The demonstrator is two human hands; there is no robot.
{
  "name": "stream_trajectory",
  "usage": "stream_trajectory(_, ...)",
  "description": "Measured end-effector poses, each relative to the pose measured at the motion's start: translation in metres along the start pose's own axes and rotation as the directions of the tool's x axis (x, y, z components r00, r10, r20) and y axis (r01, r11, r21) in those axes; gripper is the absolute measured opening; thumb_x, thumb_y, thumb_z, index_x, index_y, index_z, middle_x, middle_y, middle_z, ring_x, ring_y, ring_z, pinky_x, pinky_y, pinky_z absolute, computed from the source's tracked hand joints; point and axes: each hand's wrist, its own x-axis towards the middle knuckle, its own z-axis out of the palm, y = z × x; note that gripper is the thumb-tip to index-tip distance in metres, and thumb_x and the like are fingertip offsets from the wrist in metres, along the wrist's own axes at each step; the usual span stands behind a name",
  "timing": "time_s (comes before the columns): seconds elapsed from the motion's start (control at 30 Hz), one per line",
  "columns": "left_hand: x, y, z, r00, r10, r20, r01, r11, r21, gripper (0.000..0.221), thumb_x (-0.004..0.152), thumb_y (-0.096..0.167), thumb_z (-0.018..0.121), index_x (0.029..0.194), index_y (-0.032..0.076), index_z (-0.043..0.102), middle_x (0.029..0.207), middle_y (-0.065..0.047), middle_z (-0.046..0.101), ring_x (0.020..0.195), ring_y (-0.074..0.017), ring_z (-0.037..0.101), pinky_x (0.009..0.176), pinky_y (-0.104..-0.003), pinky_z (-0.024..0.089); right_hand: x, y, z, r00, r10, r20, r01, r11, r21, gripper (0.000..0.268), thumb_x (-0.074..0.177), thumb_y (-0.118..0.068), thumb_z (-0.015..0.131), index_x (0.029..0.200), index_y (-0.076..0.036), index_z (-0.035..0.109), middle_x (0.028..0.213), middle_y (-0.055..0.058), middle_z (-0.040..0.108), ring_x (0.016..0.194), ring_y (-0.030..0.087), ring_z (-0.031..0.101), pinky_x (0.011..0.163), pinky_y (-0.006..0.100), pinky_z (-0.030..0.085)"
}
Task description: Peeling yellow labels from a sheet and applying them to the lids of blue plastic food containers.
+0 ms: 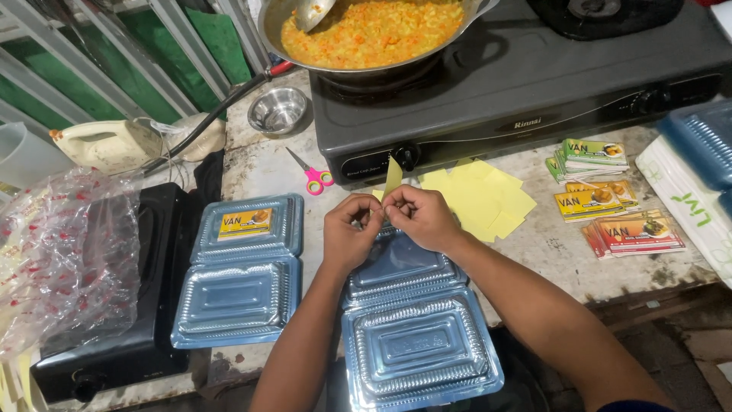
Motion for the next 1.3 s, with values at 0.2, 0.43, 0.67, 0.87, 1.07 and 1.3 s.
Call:
stream_trajectory(0.2,0.002,0.007,-0.003,0.999,0.000,0.054,0.000,1.000,0.003,0.009,0.086,-0.002,0.069,0.081,0.005,0.070,0.080,-0.003,0.067,0.062,-0.0096,0.050,0.060,-0.027,0.048,-0.001,0.003,-0.001,0.999,0.054,0.004,-0.054,0.995,0.083,0.006,0.086,-0.004,0.070,0.090,0.000,0.069,0.057,0.003,0.061,0.050,0.006,0.053,0.048,0.023,0.046)
stream_trajectory(0.43,0.004,0.014,-0.005,0.993,-0.009,0.115,0.013,0.999,-0.037,0.006,0.088,-0.001,0.068,0.084,0.003,0.069,0.081,-0.006,0.067,0.067,-0.0119,0.053,0.063,-0.031,0.050,0.001,0.001,-0.002,0.999,0.050,0.017,-0.051,0.997,0.052,0.005,0.088,-0.004,0.068,0.087,0.001,0.068,0.055,0.005,0.059,0.048,0.007,0.053,0.046,0.023,0.045)
stream_trajectory(0.67,-0.001,-0.012,-0.005,0.982,-0.182,0.052,0.190,0.954,-0.231,0.007,0.092,0.004,0.060,0.086,0.006,0.060,0.072,-0.003,0.054,0.064,-0.0113,0.045,0.059,-0.027,0.042,0.001,0.014,-0.002,0.996,0.004,-0.088,-0.006,1.000,-0.016,0.002,0.085,0.000,0.064,0.086,-0.002,0.066,0.053,0.003,0.056,0.046,0.008,0.050,0.045,0.024,0.043)
stream_trajectory(0.87,-0.003,-0.024,-0.025,0.949,-0.306,-0.083,0.221,0.826,-0.519,0.005,0.089,0.012,0.057,0.085,0.011,0.053,0.075,-0.002,0.053,0.061,-0.0080,0.043,0.055,-0.022,0.037,0.008,0.042,-0.032,0.969,-0.125,-0.214,0.058,0.955,-0.292,0.001,0.083,-0.006,0.065,0.082,-0.006,0.065,0.052,0.002,0.053,0.045,0.014,0.052,0.045,0.026,0.044)
stream_trajectory(1.07,-0.015,0.013,-0.059,0.954,-0.286,-0.086,0.176,0.770,-0.613,0.008,0.081,0.017,0.055,0.083,0.010,0.051,0.070,-0.005,0.051,0.055,-0.0105,0.042,0.049,-0.023,0.032,0.008,0.005,-0.097,0.938,-0.048,-0.342,-0.224,0.669,-0.709,0.012,0.080,-0.023,0.066,0.076,-0.014,0.060,0.062,0.006,0.060,0.067,0.034,0.064,0.066,0.047,0.051)
stream_trajectory(1.3,-0.025,0.024,-0.064,0.942,-0.321,-0.098,0.258,0.880,-0.400,0.006,0.089,0.009,0.055,0.090,0.006,0.050,0.085,-0.012,0.059,0.069,-0.0175,0.051,0.061,-0.029,0.044,-0.002,-0.046,-0.121,0.863,0.242,-0.443,-0.490,0.610,-0.623,0.018,0.077,-0.024,0.061,0.093,-0.016,0.064,0.083,0.011,0.070,0.090,0.040,0.068,0.082,0.055,0.052)
